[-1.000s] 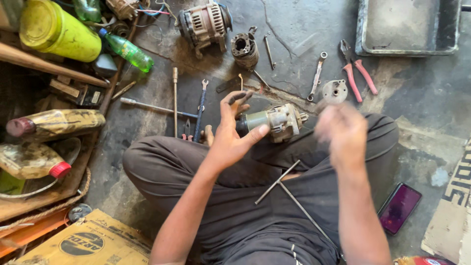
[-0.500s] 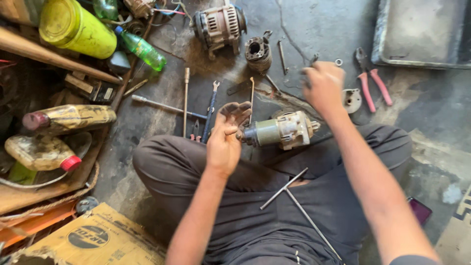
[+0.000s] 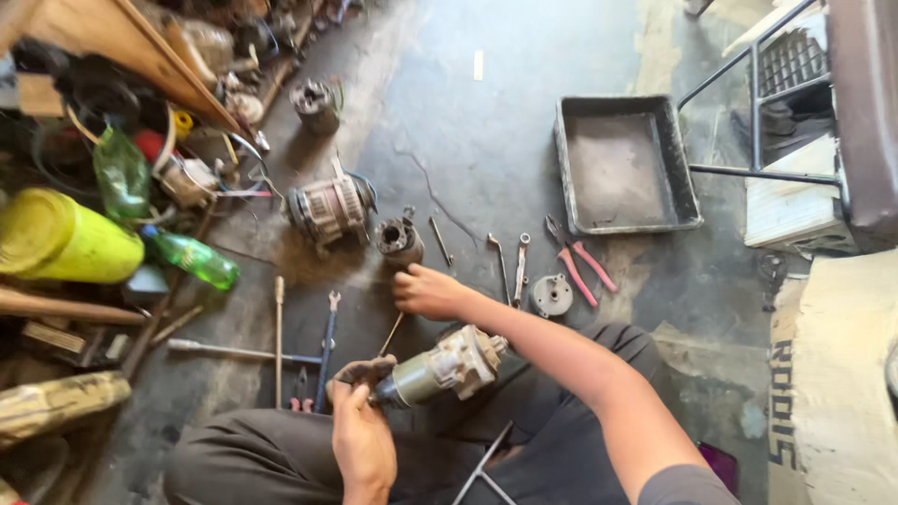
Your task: The person sits on the workshop floor disassembling a starter motor. They use a wrench to loosen bolts on the motor housing, use pliers on a component, then pull the drive-end assembly out of the housing and separate the parts on the floor.
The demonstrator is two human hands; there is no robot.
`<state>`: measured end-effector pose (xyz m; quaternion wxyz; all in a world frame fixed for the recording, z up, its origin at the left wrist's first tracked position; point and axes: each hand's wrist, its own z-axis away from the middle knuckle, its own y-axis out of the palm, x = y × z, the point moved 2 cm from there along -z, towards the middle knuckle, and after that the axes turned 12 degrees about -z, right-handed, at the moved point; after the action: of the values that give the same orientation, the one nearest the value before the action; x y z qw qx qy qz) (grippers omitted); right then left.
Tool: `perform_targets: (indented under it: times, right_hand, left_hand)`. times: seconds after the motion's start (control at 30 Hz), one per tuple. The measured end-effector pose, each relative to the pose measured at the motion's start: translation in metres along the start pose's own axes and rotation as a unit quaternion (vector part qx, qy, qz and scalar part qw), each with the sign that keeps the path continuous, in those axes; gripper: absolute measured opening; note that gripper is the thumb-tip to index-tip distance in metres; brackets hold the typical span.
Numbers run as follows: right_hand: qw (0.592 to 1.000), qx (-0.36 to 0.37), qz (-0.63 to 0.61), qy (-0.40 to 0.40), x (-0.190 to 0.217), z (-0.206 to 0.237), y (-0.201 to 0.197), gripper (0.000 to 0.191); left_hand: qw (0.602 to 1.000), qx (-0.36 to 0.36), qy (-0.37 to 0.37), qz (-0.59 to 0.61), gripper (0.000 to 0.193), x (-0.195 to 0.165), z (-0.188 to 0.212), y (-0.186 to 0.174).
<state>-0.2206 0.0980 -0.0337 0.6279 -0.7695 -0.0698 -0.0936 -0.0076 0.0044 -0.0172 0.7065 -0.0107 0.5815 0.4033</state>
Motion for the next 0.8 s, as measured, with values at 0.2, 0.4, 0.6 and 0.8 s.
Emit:
perform_targets:
  times: [0.2, 0.4, 0.6, 0.8]
  right_hand:
    - [0.96, -0.067, -0.105, 0.251, -0.013, 0.02, -0.02, 0.012]
    - [0.803, -0.316, -0.301, 0.406, 0.014, 0.116, -0.053, 0.025]
    - [0.44, -0.452, -0.727, 0.271, 0.122, 0.193, -0.07, 0.023]
    - [0.341, -0.444, -0.717, 0.415, 0.211, 0.212, -0.039, 0.043]
  left_hand:
    - [0.739, 0.037, 0.275, -0.614, 0.038, -0.024, 0.004, -0.002]
    - [0.984, 0.173, -0.017, 0.038, 0.041, -0.008, -0.021, -0.031]
    - [0.981, 0.182, -0.039, 0.049, 0.021, 0.03, -0.023, -0.052]
    - [0.989, 0.147, 0.009, -0.014, 0.025, 0.03, -0.013, -0.055]
